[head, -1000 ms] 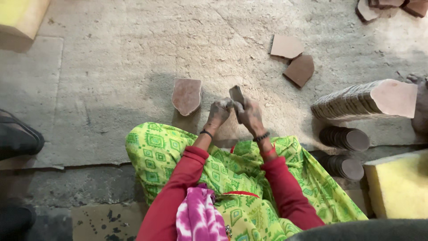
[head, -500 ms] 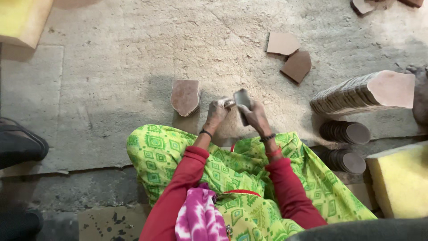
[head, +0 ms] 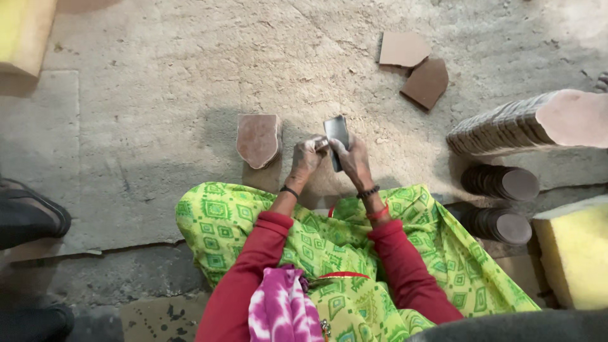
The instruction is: The person sits on the floor of a workshop and smooths small shaped clay pieces one at a time, rubbing each piece with a small abrasive block by hand. Finished pieces are set aside and stacked with others on the floor.
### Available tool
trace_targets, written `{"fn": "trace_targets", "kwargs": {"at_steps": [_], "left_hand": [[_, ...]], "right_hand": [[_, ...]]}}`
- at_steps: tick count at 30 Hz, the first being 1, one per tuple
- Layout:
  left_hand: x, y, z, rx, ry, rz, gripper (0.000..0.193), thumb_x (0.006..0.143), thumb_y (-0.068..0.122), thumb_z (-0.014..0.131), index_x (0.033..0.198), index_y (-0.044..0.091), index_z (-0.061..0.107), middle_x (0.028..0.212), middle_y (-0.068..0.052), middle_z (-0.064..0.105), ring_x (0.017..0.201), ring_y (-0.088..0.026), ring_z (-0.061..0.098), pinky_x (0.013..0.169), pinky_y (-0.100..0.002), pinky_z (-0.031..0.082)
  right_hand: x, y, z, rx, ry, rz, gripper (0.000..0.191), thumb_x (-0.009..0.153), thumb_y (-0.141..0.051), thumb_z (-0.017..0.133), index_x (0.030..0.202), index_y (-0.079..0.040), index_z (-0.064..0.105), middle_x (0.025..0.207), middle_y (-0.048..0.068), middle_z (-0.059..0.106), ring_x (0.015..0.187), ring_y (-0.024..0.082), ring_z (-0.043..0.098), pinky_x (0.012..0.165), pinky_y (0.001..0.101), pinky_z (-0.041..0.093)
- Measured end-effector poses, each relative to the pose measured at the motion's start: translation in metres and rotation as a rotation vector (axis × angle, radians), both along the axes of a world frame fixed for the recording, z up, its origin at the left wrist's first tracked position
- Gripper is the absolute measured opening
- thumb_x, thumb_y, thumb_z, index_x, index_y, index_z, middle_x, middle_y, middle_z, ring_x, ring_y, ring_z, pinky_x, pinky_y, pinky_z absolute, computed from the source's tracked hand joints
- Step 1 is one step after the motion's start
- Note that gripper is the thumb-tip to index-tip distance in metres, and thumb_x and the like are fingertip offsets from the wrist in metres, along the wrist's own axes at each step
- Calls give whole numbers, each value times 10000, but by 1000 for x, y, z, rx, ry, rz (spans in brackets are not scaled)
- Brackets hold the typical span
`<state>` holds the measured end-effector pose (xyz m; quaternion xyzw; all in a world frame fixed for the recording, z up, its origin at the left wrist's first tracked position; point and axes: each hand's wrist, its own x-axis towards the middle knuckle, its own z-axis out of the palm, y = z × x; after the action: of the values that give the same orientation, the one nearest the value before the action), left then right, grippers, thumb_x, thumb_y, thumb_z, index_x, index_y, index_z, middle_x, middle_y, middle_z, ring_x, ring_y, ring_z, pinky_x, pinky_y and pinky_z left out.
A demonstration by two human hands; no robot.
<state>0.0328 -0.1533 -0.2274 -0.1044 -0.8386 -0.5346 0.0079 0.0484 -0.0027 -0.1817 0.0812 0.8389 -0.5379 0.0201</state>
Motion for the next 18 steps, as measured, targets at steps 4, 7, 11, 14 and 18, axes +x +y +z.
{"fn": "trace_targets", "kwargs": {"at_steps": [4, 7, 11, 14, 18], "left_hand": [[5, -1, -1, -31, -115, 30, 194, 816, 94, 764, 1009, 89, 772, 895, -169, 754, 787, -303, 774, 701, -386, 577], [10, 0, 1, -118, -4, 33, 261, 866, 43, 703, 1091, 122, 808, 983, -195, 733, 888, -362, 740, 708, -399, 572], [13, -1, 3, 7, 41, -30, 276, 821, 62, 722, 1093, 94, 761, 1031, -168, 753, 917, -349, 747, 768, -387, 579], [12, -1, 3, -29, 33, 1, 259, 833, 63, 735, 1089, 94, 767, 1035, -169, 748, 924, -353, 740, 770, -390, 576], [9, -1, -2, -4, 19, -13, 245, 811, 30, 728, 1051, 75, 749, 998, -159, 740, 897, -340, 745, 759, -393, 577]], "right_hand": [[-5, 8, 0, -172, -90, 6, 306, 926, -332, 708, 982, -31, 722, 711, -14, 663, 596, 77, 596, 519, 275, 488], [-10, 24, -4, -240, -154, -43, 325, 961, -303, 711, 876, 10, 698, 675, -9, 615, 548, 82, 543, 477, 271, 427], [-4, 37, -11, -188, -242, -38, 327, 970, -292, 696, 816, -4, 697, 633, 4, 608, 500, 80, 558, 437, 265, 440], [11, 36, -16, -252, -129, -86, 297, 988, -288, 681, 883, -10, 673, 680, 7, 632, 518, 89, 572, 440, 272, 471], [19, 27, -13, -90, -113, 24, 337, 986, -364, 661, 953, -28, 662, 657, 56, 676, 498, 118, 634, 422, 281, 531]]}}
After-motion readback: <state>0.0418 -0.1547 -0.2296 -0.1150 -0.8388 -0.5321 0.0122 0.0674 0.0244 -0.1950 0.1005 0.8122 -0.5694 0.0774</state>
